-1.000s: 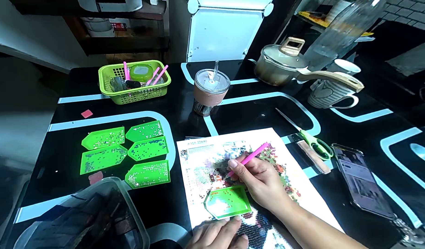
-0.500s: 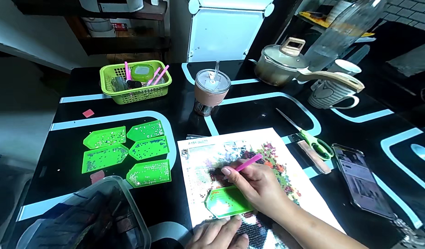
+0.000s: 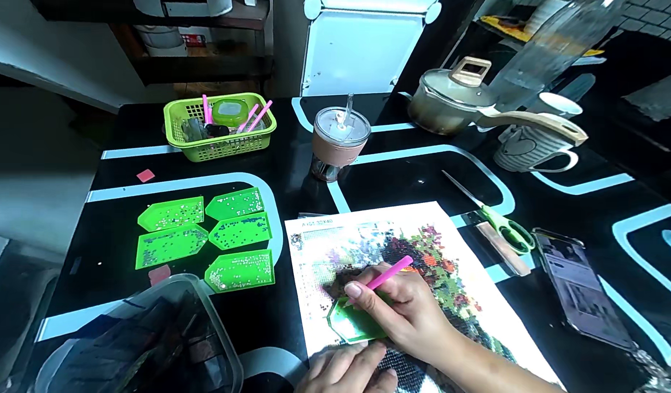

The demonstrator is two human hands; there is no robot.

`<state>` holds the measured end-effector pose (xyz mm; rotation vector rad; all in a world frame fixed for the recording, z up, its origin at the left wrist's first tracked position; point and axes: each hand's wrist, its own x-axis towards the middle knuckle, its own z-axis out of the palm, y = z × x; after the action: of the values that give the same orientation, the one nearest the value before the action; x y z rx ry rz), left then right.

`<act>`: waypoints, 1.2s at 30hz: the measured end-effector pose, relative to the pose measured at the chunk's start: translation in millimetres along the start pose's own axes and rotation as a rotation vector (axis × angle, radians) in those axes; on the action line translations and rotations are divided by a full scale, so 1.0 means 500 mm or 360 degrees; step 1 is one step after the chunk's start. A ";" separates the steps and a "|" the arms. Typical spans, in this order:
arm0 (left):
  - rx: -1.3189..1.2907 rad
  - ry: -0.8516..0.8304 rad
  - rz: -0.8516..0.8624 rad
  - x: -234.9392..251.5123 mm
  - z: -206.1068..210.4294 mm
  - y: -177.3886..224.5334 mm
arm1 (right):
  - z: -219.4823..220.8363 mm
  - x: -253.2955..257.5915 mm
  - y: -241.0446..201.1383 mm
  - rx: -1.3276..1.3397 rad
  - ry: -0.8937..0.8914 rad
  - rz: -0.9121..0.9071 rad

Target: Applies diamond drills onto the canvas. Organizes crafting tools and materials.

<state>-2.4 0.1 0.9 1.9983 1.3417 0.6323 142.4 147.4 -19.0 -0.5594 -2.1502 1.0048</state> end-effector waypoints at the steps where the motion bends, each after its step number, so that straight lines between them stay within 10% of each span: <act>1: 0.0002 -0.0004 -0.0002 0.000 0.000 0.000 | 0.000 0.000 0.000 0.0013 0.0002 -0.0002; 15: 0.0036 -0.0048 -0.0004 0.002 -0.003 0.000 | -0.042 0.009 0.022 0.0256 0.0289 0.0426; 36: 0.0048 -0.0035 -0.0011 0.002 -0.003 0.001 | -0.024 0.003 0.028 0.0078 0.0212 0.0288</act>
<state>-2.8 1.2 2.6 2.0179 1.3523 0.5884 151.5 163.0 -23.7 -0.7860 -1.9797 1.0824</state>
